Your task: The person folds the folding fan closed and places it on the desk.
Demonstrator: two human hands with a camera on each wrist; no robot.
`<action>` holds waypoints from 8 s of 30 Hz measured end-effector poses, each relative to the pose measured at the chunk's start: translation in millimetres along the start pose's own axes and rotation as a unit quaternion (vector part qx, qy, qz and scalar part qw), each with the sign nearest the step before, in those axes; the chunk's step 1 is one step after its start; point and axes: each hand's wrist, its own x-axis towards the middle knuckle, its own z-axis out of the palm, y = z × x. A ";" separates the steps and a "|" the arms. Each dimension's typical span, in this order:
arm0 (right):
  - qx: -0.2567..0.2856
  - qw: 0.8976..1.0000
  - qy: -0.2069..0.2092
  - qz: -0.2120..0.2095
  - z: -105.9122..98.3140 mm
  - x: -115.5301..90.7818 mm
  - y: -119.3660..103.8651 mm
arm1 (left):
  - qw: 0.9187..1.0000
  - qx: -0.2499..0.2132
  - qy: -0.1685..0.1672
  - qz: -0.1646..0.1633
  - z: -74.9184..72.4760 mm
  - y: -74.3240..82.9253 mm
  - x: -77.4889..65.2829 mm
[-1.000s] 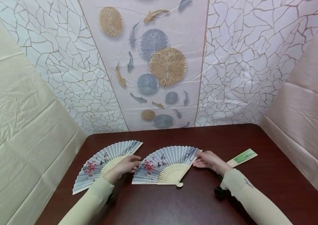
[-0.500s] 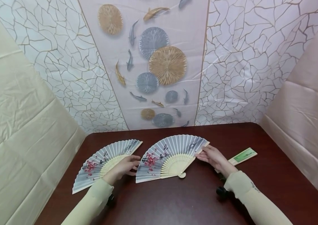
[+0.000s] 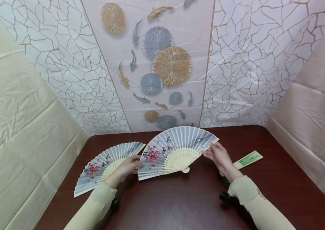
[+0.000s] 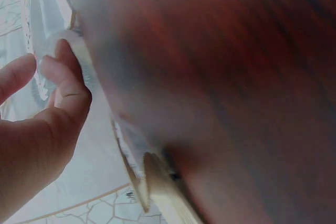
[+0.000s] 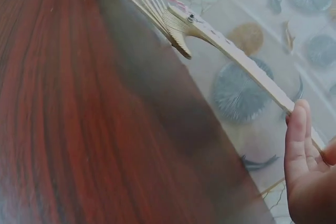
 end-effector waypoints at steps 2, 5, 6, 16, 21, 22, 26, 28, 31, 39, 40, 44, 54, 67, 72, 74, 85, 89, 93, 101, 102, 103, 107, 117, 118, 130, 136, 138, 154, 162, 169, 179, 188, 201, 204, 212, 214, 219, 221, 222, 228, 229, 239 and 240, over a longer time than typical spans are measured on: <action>0.003 1.000 0.008 -0.010 3.8 -2.4 -3.5 | 1.000 -0.023 -0.012 0.016 -1.3 4.3 -1.1; 0.003 0.999 0.023 -0.035 11.6 -6.5 -12.6 | 0.998 -0.056 -0.019 0.033 -4.8 15.5 -2.7; 0.004 0.999 0.025 -0.044 14.3 -8.0 -17.0 | 0.997 -0.065 -0.016 0.036 -6.0 20.4 -3.4; 0.128 0.985 -0.009 -0.117 35.4 -25.0 -67.9 | 0.990 -0.102 0.029 0.093 -15.9 72.0 -18.1; 0.176 0.970 -0.015 -0.164 46.5 -34.2 -82.8 | 0.983 -0.109 0.071 0.127 -14.3 90.8 -28.2; 0.180 0.968 -0.011 -0.172 48.6 -36.1 -84.4 | 0.982 -0.113 0.080 0.132 -13.7 93.9 -30.3; 0.192 0.962 0.015 -0.192 55.8 -43.2 -86.8 | 0.978 -0.117 0.096 0.144 -12.0 104.7 -38.5; 0.200 0.959 0.029 -0.198 58.8 -46.0 -87.1 | 0.977 -0.113 0.102 0.150 -11.5 109.5 -42.1; 0.209 0.954 0.048 -0.210 63.0 -49.9 -87.8 | 0.975 -0.105 0.110 0.163 -11.9 116.1 -46.5; 0.238 0.939 0.052 -0.244 70.0 -57.9 -92.7 | 0.967 -0.121 0.121 0.191 -13.3 126.7 -53.2; 0.241 0.937 0.052 -0.247 70.1 -58.7 -93.1 | 0.966 -0.123 0.122 0.193 -12.7 127.2 -53.7; 0.251 0.933 0.057 -0.251 69.3 -60.8 -93.1 | 0.963 -0.126 0.125 0.202 -9.3 129.3 -57.1; 0.289 0.921 0.046 -0.255 68.3 -63.9 -93.5 | 0.953 -0.172 0.104 0.226 -0.2 131.7 -60.1; 0.311 0.910 0.055 -0.268 72.0 -63.9 -90.6 | 0.912 -0.316 0.097 0.244 16.9 121.0 -52.4; 0.325 0.903 0.053 -0.275 76.7 -62.8 -88.6 | 0.883 -0.380 0.095 0.258 24.5 118.8 -47.4; 0.328 0.902 0.052 -0.277 79.2 -62.4 -87.6 | 0.875 -0.395 0.099 0.261 27.6 118.0 -46.1; 0.345 0.895 0.038 -0.281 93.5 -61.4 -77.9 | 0.839 -0.459 0.097 0.277 49.0 112.4 -45.1; 0.342 0.898 0.033 -0.276 97.6 -60.6 -75.5 | 0.845 -0.452 0.093 0.271 56.9 111.3 -42.3; 0.343 0.899 0.034 -0.270 99.6 -60.1 -74.3 | 0.851 -0.446 0.085 0.264 63.0 109.8 -38.1; 0.340 0.901 0.031 -0.268 96.3 -58.6 -74.1 | 0.857 -0.419 0.090 0.285 67.6 109.9 -32.2; 0.340 0.901 0.031 -0.268 96.0 -58.3 -73.9 | 0.857 -0.419 0.092 0.287 67.8 110.5 -31.9; 0.338 0.902 0.032 -0.268 95.9 -58.3 -73.7 | 0.855 -0.420 0.096 0.289 68.0 111.0 -31.4; 0.315 0.909 0.041 -0.271 97.1 -59.2 -72.7 | 0.846 -0.435 0.113 0.286 67.5 112.4 -29.5; 0.292 0.917 -0.015 -0.272 99.9 -55.9 -69.4 | 0.834 -0.451 0.118 0.295 62.7 115.1 -28.8; 0.292 0.918 -0.026 -0.265 100.8 -55.8 -69.3 | 0.833 -0.452 0.117 0.297 62.2 116.0 -28.9; 0.297 0.912 -0.169 -0.227 102.4 -52.8 -71.7 | 0.829 -0.445 0.136 0.310 57.7 123.8 -31.2; 0.285 0.914 -0.185 -0.223 98.5 -52.4 -70.4 | 0.841 -0.423 0.146 0.306 55.0 120.2 -30.4; 0.283 0.916 -0.178 -0.223 97.3 -51.8 -70.8 | 0.845 -0.415 0.144 0.305 54.5 118.7 -29.0; 0.295 0.917 -0.170 -0.209 95.1 -53.1 -68.7 | 0.852 -0.399 0.061 0.332 44.9 113.2 -30.7; 0.318 0.904 -0.193 -0.213 92.9 -52.8 -69.4 | 0.853 -0.374 0.008 0.363 42.7 106.0 -28.1; 0.291 0.911 -0.198 -0.214 93.1 -52.9 -67.6 | 0.858 -0.336 -0.015 0.388 37.9 101.9 -26.0; 0.287 0.912 -0.209 -0.207 93.5 -48.0 -63.8 | 0.864 -0.312 -0.034 0.394 33.0 98.2 -26.2; 0.288 0.909 -0.217 -0.208 91.9 -43.0 -63.9 | 0.865 -0.321 -0.050 0.383 29.0 100.2 -24.0; 0.316 0.900 -0.229 -0.197 87.8 -37.7 -60.8 | 0.878 -0.315 -0.026 0.359 27.4 102.6 -25.0; 0.319 0.899 -0.230 -0.195 87.5 -36.3 -60.4 | 0.882 -0.315 -0.017 0.349 27.5 104.2 -23.8; 0.290 0.913 -0.221 -0.182 88.2 -36.0 -56.4 | 0.896 -0.299 -0.014 0.329 24.7 104.6 -23.9; 0.285 0.916 -0.218 -0.181 88.1 -37.0 -55.4 | 0.898 -0.292 -0.020 0.327 24.0 104.7 -24.0; 0.275 0.921 -0.216 -0.170 88.9 -40.3 -52.0 | 0.900 -0.279 -0.026 0.333 22.2 103.0 -27.9; 0.272 0.923 -0.216 -0.167 89.5 -40.5 -51.9 | 0.899 -0.279 -0.025 0.336 21.5 102.4 -28.4; 0.269 0.924 -0.215 -0.167 89.7 -40.2 -52.2 | 0.899 -0.280 -0.026 0.337 21.4 102.4 -28.4; 0.259 0.928 -0.207 -0.169 90.3 -38.1 -55.5 | 0.899 -0.287 -0.034 0.331 21.9 101.3 -27.1; 0.256 0.929 -0.205 -0.169 90.4 -38.1 -55.5 | 0.899 -0.287 -0.033 0.328 22.1 100.7 -27.0; 0.224 0.935 -0.203 -0.184 90.7 -37.6 -51.6 | 0.920 -0.263 -0.005 0.289 28.0 100.9 -24.3; 0.223 0.936 -0.201 -0.186 90.7 -37.2 -51.5 | 0.922 -0.261 -0.002 0.285 28.4 101.8 -23.9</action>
